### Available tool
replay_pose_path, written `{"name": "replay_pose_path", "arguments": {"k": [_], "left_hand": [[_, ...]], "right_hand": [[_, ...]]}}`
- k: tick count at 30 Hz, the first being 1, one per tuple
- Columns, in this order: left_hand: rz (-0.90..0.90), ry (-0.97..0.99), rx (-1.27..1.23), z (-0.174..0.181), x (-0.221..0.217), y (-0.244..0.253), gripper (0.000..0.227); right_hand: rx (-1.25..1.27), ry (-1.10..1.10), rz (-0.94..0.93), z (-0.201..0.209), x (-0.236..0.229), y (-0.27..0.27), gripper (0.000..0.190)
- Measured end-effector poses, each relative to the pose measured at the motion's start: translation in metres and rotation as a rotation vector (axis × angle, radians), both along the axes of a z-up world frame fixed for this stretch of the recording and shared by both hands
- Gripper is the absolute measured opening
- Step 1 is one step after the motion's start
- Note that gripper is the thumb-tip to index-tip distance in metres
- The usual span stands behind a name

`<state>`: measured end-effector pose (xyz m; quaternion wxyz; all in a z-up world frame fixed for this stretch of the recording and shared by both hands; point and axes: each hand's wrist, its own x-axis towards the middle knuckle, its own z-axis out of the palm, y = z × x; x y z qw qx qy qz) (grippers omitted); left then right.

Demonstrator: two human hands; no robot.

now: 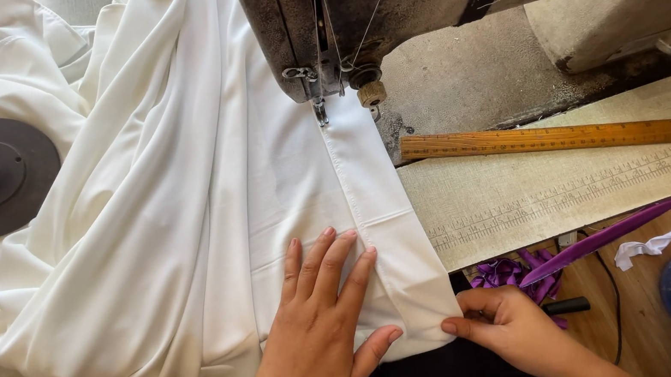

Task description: Measuring and aligning the fold of a white fabric piece using a wooden ruler at a sewing station

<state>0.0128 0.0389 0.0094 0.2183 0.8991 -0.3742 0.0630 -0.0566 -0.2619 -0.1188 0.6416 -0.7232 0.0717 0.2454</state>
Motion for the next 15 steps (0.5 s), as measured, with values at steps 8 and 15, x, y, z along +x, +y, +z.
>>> {"name": "replay_pose_path", "arguments": {"k": [8, 15], "left_hand": [[0.028, -0.055, 0.025, -0.004, 0.002, 0.001, 0.079], [0.029, -0.095, 0.044, 0.005, 0.009, -0.024, 0.081]], "right_hand": [[-0.009, -0.151, 0.183, 0.022, -0.004, -0.003, 0.03], [-0.061, -0.097, 0.182, 0.011, -0.003, -0.007, 0.043]]}}
